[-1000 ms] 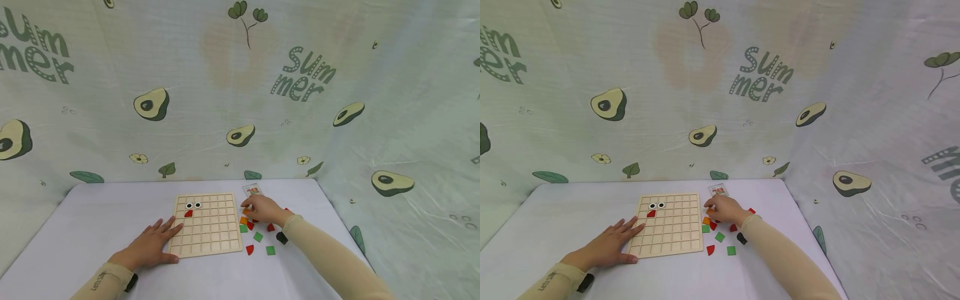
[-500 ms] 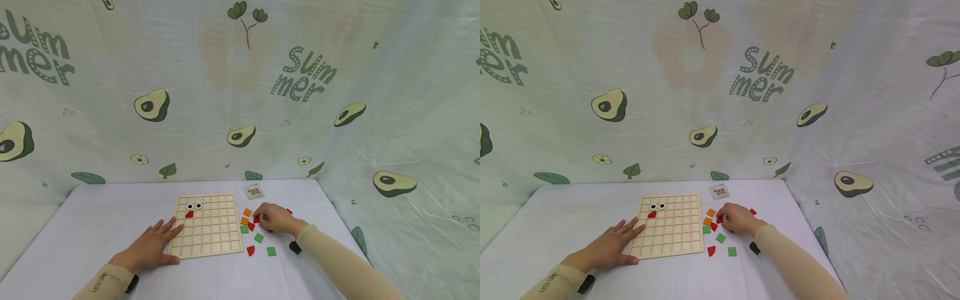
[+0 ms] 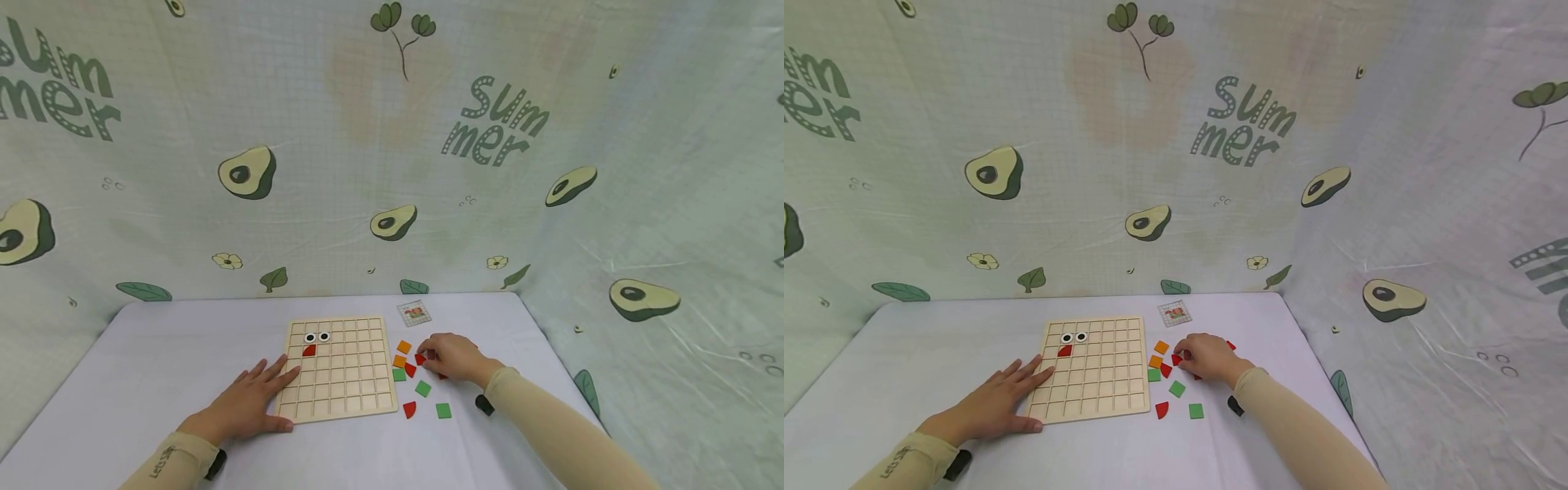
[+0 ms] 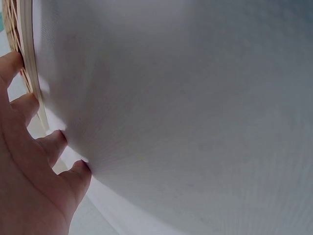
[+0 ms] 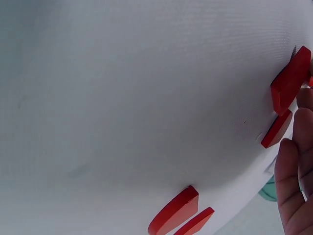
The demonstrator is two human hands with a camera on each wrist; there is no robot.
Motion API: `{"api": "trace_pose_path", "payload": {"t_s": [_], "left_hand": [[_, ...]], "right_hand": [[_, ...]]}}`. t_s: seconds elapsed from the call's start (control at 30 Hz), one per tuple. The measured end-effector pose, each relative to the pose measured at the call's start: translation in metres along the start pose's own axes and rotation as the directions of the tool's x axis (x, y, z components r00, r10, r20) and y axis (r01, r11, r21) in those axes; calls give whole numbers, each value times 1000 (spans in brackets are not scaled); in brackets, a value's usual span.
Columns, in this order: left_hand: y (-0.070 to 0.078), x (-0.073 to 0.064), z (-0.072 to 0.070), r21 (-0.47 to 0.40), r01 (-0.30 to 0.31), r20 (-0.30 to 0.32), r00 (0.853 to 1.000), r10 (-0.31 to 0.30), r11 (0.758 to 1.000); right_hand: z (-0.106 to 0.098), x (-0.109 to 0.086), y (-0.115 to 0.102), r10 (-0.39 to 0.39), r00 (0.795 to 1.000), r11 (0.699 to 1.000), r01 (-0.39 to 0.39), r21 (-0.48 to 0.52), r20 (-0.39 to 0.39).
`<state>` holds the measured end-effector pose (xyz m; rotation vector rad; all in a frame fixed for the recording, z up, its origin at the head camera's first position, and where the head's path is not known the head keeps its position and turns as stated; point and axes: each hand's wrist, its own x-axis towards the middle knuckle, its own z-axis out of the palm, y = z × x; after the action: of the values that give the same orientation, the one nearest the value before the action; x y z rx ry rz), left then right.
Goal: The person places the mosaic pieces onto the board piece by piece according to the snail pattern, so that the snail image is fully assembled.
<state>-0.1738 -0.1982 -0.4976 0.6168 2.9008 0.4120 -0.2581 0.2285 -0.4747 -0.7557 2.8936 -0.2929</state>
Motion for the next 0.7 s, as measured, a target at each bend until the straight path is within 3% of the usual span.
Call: {"api": "trace_pose_path", "payload": {"t_s": [0.3,0.7], "left_hand": [[0,-2,-1,-3,-13,-5,1000,13,1000],[0,-2,-2,-8,-15,0,1000,15,1000]], "right_hand": [[2,1,1,-29,999,995,26,97,34],[5,1,-1,-18,1000,996,18,84,-5]]}}
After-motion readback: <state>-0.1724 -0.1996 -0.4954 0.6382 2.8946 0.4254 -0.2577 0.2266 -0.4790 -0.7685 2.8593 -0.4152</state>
